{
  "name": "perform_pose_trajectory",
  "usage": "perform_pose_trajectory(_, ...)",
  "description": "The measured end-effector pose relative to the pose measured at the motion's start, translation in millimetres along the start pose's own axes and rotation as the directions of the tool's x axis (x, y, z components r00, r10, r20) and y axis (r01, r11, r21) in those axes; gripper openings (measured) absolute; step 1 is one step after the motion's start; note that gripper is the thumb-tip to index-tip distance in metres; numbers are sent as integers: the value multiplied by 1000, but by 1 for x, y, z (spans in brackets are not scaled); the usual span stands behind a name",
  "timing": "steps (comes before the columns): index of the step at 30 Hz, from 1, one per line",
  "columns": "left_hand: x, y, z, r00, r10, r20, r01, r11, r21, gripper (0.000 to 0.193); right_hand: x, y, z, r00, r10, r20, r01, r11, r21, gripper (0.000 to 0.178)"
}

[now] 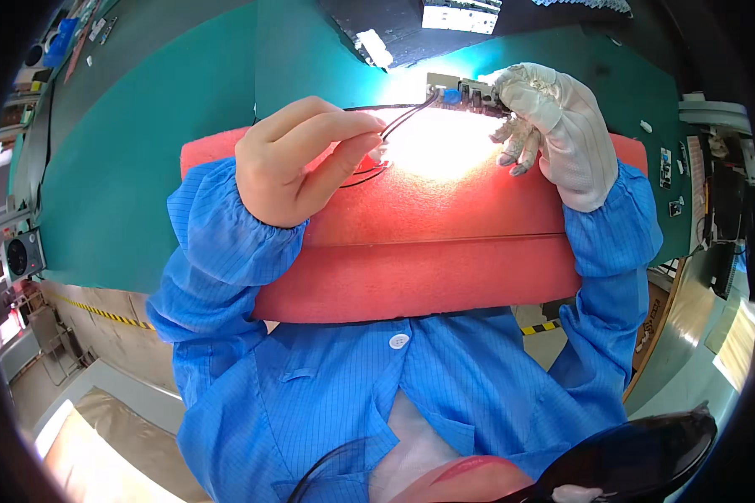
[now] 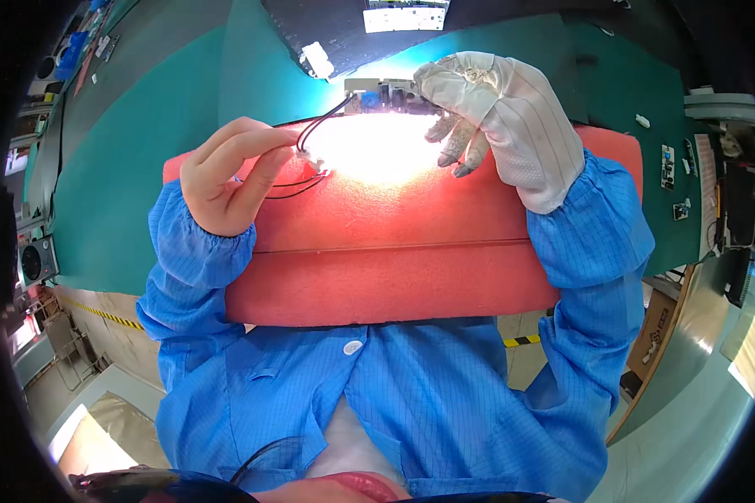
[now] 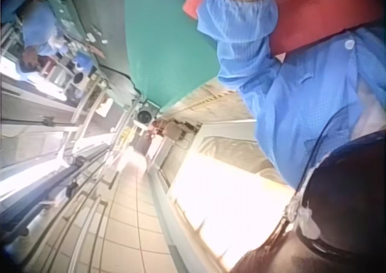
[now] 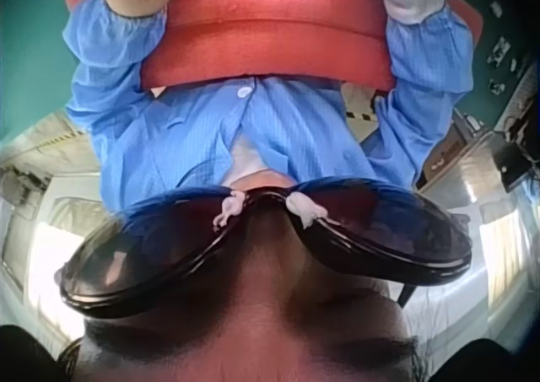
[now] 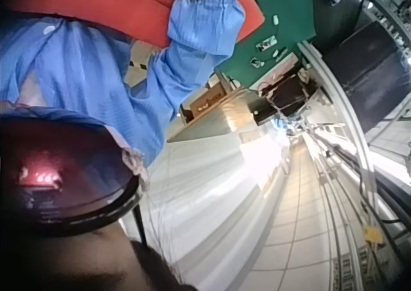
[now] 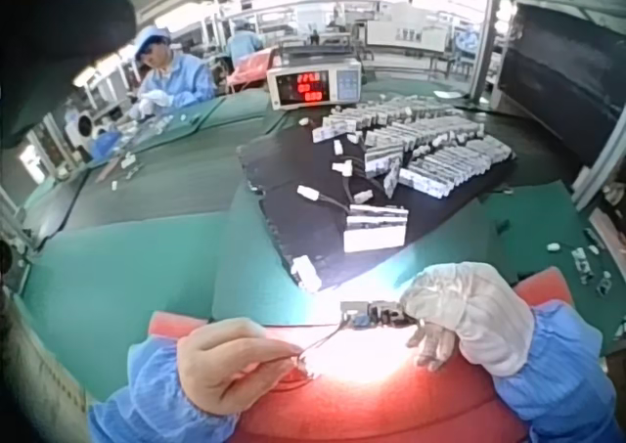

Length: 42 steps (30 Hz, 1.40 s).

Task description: Manually assembling and testing small electronic circuit boards by connecting wires and sensors.

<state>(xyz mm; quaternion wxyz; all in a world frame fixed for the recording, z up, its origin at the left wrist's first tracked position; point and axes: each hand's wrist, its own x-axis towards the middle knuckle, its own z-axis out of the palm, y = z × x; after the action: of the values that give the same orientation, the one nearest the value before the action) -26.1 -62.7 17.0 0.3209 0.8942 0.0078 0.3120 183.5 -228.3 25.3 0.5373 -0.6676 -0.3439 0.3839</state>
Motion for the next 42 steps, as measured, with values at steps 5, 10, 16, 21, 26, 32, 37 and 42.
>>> perform_pose_trajectory(5,3,1,0,997,-65,27,67,996,-55,19,-1,-11,0,999,34,19,-33,998,-44,36)
perform_pose_trajectory(10,-3,-8,9,987,-72,141,76,997,-26,19,11,-3,-2,965,-251,-82,218,932,-289,34)
perform_pose_trajectory(16,9,-32,-10,851,-521,-65,366,677,-638,16,52,4,-5,543,-831,122,507,208,-836,50)
perform_pose_trajectory(21,20,-8,-10,507,-803,-313,113,422,-899,41,67,7,-6,690,-718,90,418,293,-860,41)
perform_pose_trajectory(26,24,100,-11,911,-18,411,408,164,-898,57,64,4,-2,753,-654,71,455,440,-774,34)
perform_pose_trajectory(32,57,171,-33,623,-12,782,615,-610,-499,15,58,2,-6,736,-675,53,495,483,-722,36)
perform_pose_trajectory(37,69,179,-48,727,24,686,615,-466,-636,18,55,-4,-3,765,-642,50,482,520,-705,38)
perform_pose_trajectory(42,61,175,-47,711,25,703,626,-477,-617,17,58,5,-6,736,-673,63,505,485,-714,39)
